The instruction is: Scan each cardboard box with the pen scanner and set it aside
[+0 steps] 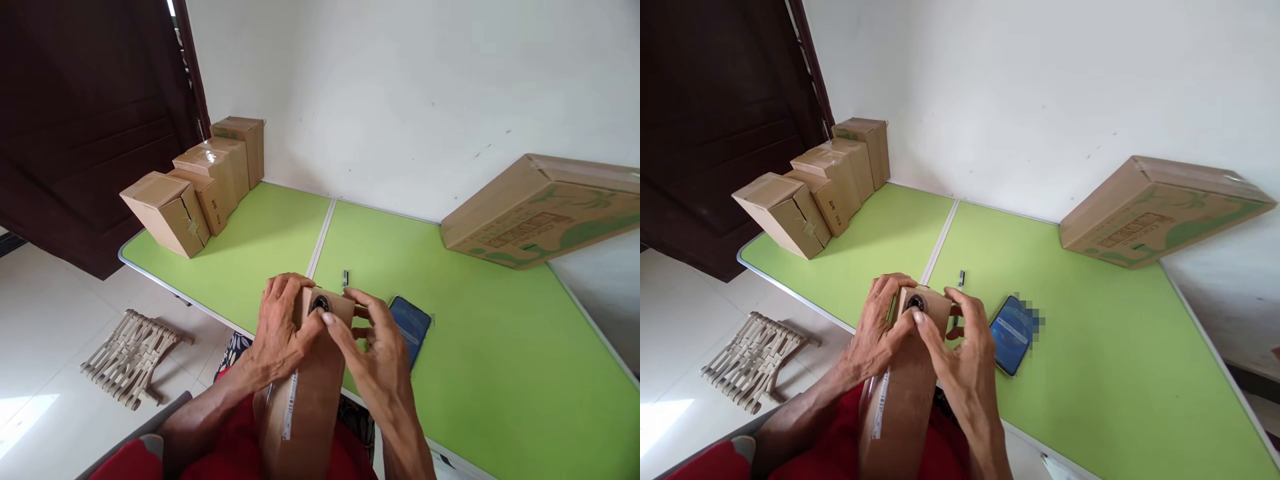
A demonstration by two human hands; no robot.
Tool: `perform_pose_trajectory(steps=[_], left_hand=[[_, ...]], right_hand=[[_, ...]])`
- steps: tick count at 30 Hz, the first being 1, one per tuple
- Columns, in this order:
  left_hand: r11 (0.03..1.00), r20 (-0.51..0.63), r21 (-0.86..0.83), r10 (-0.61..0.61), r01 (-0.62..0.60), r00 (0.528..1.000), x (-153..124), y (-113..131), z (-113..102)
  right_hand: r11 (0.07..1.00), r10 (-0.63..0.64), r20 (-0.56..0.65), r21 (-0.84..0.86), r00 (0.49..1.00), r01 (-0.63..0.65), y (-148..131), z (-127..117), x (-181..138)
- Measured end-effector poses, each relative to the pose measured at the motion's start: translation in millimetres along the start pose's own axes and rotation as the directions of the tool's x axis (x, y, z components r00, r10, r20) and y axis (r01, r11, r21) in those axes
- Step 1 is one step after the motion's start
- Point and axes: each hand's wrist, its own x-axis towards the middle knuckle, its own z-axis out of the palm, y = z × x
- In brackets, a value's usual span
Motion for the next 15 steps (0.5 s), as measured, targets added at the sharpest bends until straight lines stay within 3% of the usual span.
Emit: perform_pose_trajectory(steps=[3,10,15], left_hand=[[0.999,0.020,0.033,0.030,-0.030,0.999,-1.5,4.4,0.8],[0.996,0.064,0.075,0.046,-0.051,0.997,-4.0,4.6,-5.2],[0.990,0.054,0.136,-0.029,0.022,0.998,-0.4,4.0,-7.5]], right_hand=[[0.997,-0.050,0.009,-0.056,0.999,0.051,-14.9,1.9,-0.6],[0.989,-0.072,0.074,-0.125,0.995,0.081,-21.6,-2.1,4.3],[0.986,-0.073,0.083,-0.145,0.994,0.084,-21.6,-1.2,9.5]])
